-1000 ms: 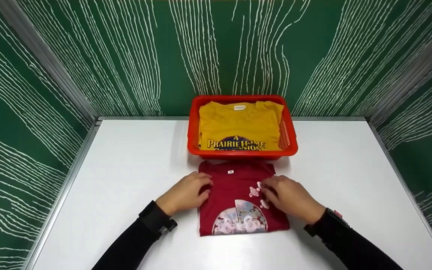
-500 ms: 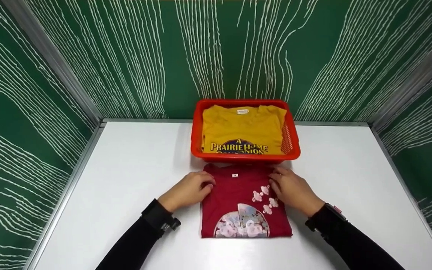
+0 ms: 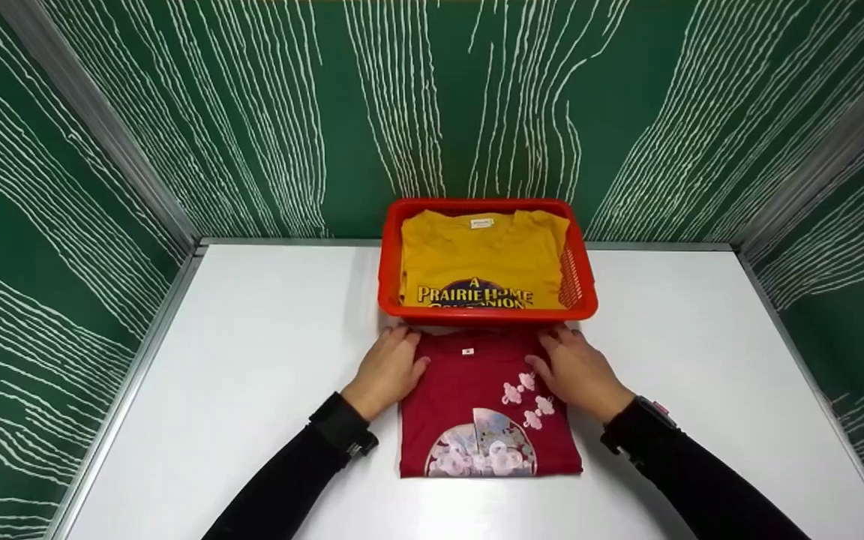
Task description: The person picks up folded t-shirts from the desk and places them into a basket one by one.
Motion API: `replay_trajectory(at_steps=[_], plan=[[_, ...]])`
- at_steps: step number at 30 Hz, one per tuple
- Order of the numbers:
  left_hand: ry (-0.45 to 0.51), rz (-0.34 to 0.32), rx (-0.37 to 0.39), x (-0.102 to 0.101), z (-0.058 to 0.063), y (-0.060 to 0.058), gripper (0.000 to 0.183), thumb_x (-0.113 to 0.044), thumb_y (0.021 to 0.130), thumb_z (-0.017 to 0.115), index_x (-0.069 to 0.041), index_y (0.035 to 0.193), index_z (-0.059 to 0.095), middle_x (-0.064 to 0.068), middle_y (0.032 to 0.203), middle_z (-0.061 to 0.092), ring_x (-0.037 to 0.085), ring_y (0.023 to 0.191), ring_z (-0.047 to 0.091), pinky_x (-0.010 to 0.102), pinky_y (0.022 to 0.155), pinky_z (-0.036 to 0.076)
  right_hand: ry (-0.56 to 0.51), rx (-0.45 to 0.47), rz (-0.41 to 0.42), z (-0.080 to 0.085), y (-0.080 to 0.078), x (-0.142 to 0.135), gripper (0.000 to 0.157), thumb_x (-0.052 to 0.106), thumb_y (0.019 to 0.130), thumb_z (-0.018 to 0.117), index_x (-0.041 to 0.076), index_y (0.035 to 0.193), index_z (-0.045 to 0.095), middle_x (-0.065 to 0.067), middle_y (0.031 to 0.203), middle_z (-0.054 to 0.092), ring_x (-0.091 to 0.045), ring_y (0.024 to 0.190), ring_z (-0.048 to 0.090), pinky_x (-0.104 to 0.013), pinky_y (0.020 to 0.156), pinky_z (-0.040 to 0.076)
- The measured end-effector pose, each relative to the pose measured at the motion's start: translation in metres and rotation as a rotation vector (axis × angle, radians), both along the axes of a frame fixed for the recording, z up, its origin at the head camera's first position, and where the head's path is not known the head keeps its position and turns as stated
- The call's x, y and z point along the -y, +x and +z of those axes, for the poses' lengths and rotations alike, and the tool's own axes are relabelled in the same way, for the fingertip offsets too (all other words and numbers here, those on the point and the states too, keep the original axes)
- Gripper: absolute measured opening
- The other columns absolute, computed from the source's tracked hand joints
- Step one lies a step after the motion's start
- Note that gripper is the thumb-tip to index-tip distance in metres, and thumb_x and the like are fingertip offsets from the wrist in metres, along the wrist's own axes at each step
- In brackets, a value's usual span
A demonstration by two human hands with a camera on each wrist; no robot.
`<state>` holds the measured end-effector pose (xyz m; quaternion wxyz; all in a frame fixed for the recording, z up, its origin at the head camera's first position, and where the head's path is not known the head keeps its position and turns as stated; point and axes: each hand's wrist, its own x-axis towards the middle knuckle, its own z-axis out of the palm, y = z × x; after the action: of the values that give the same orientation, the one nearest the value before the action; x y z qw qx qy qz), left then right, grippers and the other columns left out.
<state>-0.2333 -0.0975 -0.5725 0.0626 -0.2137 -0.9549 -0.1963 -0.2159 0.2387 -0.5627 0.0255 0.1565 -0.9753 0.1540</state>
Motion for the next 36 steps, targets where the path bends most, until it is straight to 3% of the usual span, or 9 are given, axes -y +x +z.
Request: replay_trajectory(at_steps=[2,5,9,12,20,22,28,33,36], plan=[[-0.007,-0.001,-0.009,-0.003,-0.007,-0.005,0.036,-0.022,0.1,0.079,0.004,0.124,0.074,0.024,0.125,0.072,0.044,0.111,0.066,0.055,0.101,0.057,0.011,0.029,-0.029,-0.001,-0.002,0.002,0.051,0.029,0.108,0.07,-0.01,0.141,0.065,-0.031,0.144,0.06,-0.048,0.126,0.062,-0.064,0.107,0.057],[-0.041,0.0,-0.027,-0.004,-0.03,-0.019,0.027,-0.023,0.099,0.077,-0.001,0.115,0.076,0.02,0.117,0.072,0.041,0.105,0.067,0.055,0.09,0.059,0.005,0.077,-0.071,-0.002,-0.006,0.007,0.049,0.026,0.109,0.066,-0.012,0.141,0.062,-0.034,0.143,0.059,-0.052,0.125,0.061,-0.065,0.108,0.056],[-0.029,-0.005,0.051,-0.006,-0.023,-0.022,0.019,-0.02,0.1,0.074,-0.002,0.107,0.075,0.019,0.108,0.072,0.041,0.104,0.069,0.056,0.087,0.059,-0.048,0.111,-0.094,-0.001,-0.01,0.014,0.041,0.02,0.11,0.061,-0.01,0.137,0.062,-0.034,0.14,0.061,-0.053,0.126,0.062,-0.065,0.112,0.053],[-0.007,-0.014,0.116,-0.007,0.002,-0.013,0.019,-0.016,0.102,0.071,0.001,0.11,0.073,0.022,0.112,0.072,0.044,0.108,0.07,0.057,0.093,0.059,-0.096,0.096,-0.088,0.001,-0.008,0.016,0.031,0.016,0.11,0.06,-0.008,0.129,0.065,-0.032,0.131,0.066,-0.051,0.124,0.065,-0.064,0.112,0.052],[0.103,-0.055,0.137,0.005,0.029,0.002,0.022,-0.019,0.108,0.065,-0.006,0.126,0.067,0.014,0.117,0.075,0.031,0.105,0.074,0.05,0.094,0.063,-0.225,-0.009,-0.068,0.029,0.016,0.01,0.026,0.014,0.111,0.065,-0.005,0.128,0.066,-0.02,0.107,0.074,-0.038,0.095,0.072,-0.057,0.091,0.061],[0.131,-0.086,0.109,0.011,0.039,0.003,0.023,-0.02,0.109,0.064,-0.008,0.129,0.067,0.012,0.12,0.075,0.03,0.108,0.074,0.049,0.097,0.063,-0.248,-0.041,-0.05,0.043,0.022,0.008,0.025,0.015,0.109,0.069,-0.003,0.127,0.067,-0.016,0.1,0.072,-0.032,0.088,0.069,-0.053,0.086,0.061],[0.194,-0.145,-0.031,0.024,0.076,0.01,0.029,-0.022,0.113,0.063,-0.012,0.139,0.07,0.005,0.129,0.073,0.024,0.114,0.074,0.044,0.106,0.062,-0.344,-0.122,0.006,0.089,0.036,0.003,0.032,0.011,0.105,0.074,-0.002,0.135,0.071,-0.015,0.115,0.078,-0.029,0.096,0.073,-0.051,0.09,0.061],[0.216,-0.202,-0.126,0.031,0.114,0.014,0.025,-0.02,0.111,0.068,-0.01,0.133,0.072,0.006,0.12,0.072,0.022,0.106,0.071,0.038,0.1,0.064,-0.353,-0.232,0.039,0.119,0.039,-0.003,0.032,0.006,0.101,0.079,0.0,0.132,0.075,-0.013,0.117,0.079,-0.027,0.103,0.074,-0.026,0.095,0.057],[0.199,-0.231,-0.15,0.033,0.132,0.012,0.024,-0.022,0.11,0.07,-0.011,0.131,0.073,0.005,0.116,0.072,0.021,0.103,0.069,0.036,0.097,0.064,-0.326,-0.281,0.059,0.132,0.037,-0.007,0.03,0.005,0.1,0.079,0.001,0.129,0.075,-0.012,0.114,0.079,-0.026,0.103,0.073,-0.024,0.096,0.055]])
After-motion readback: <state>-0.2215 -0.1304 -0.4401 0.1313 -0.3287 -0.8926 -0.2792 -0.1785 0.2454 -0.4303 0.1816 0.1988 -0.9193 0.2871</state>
